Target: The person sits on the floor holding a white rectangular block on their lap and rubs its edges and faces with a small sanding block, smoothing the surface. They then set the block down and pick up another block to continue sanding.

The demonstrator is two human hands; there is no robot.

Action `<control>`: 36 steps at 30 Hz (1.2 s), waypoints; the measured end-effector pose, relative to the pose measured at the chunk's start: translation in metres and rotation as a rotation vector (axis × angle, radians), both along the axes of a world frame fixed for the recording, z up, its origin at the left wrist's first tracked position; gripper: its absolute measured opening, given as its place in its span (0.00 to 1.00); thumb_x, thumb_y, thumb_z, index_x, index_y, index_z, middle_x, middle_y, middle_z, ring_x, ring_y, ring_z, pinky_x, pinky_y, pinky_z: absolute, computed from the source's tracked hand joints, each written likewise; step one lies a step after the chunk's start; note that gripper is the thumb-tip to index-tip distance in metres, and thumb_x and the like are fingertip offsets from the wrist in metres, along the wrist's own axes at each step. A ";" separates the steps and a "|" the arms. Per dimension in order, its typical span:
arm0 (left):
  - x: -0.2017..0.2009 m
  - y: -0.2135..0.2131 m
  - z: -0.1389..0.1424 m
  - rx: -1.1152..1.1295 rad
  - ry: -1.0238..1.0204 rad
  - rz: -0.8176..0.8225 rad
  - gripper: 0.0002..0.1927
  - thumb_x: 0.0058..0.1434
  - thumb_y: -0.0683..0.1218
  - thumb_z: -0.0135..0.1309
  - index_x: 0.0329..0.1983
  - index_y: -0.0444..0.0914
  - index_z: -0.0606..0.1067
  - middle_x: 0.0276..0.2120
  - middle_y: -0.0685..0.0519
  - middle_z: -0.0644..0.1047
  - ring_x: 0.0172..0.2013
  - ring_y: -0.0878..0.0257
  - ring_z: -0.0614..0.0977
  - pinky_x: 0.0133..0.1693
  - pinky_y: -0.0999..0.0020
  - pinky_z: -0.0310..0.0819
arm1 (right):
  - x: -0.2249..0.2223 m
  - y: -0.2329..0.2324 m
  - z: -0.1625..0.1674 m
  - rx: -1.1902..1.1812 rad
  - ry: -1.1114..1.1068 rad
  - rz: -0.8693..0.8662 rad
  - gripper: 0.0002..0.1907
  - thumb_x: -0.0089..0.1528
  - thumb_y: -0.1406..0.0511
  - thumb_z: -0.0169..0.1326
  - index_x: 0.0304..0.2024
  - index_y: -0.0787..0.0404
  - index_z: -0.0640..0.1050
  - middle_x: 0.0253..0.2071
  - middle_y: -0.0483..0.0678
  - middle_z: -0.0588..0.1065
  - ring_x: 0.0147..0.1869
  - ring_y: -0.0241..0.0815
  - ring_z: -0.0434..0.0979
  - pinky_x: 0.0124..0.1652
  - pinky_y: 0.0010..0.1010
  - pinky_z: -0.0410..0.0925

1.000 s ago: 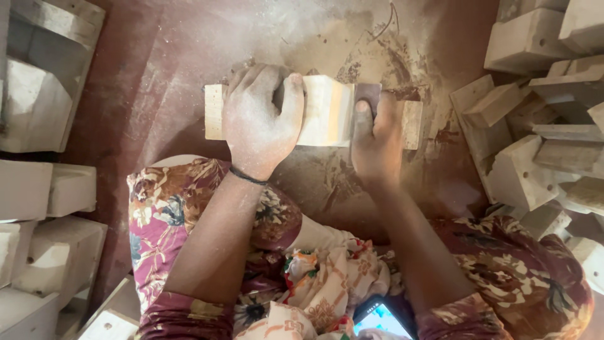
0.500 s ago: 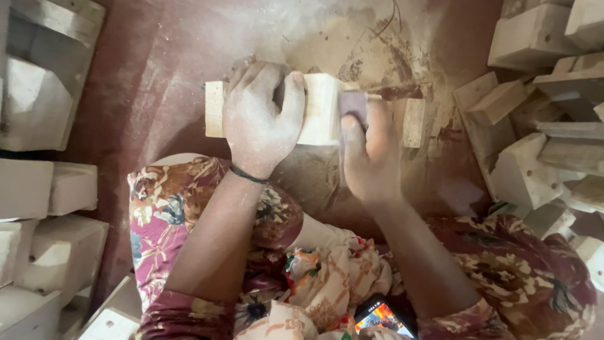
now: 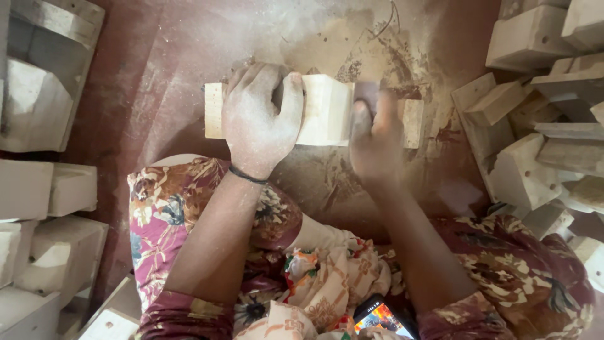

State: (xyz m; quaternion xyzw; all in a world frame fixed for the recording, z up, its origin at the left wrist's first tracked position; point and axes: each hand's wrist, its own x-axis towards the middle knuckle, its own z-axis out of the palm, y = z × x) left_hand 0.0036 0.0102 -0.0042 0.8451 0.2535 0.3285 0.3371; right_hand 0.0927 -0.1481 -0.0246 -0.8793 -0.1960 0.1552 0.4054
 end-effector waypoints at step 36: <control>0.000 0.000 0.001 -0.009 -0.007 -0.002 0.07 0.69 0.44 0.55 0.37 0.36 0.78 0.36 0.45 0.80 0.40 0.44 0.79 0.48 0.51 0.71 | -0.007 -0.002 -0.014 0.133 -0.206 -0.008 0.13 0.74 0.61 0.45 0.51 0.66 0.72 0.45 0.59 0.74 0.49 0.52 0.76 0.50 0.43 0.68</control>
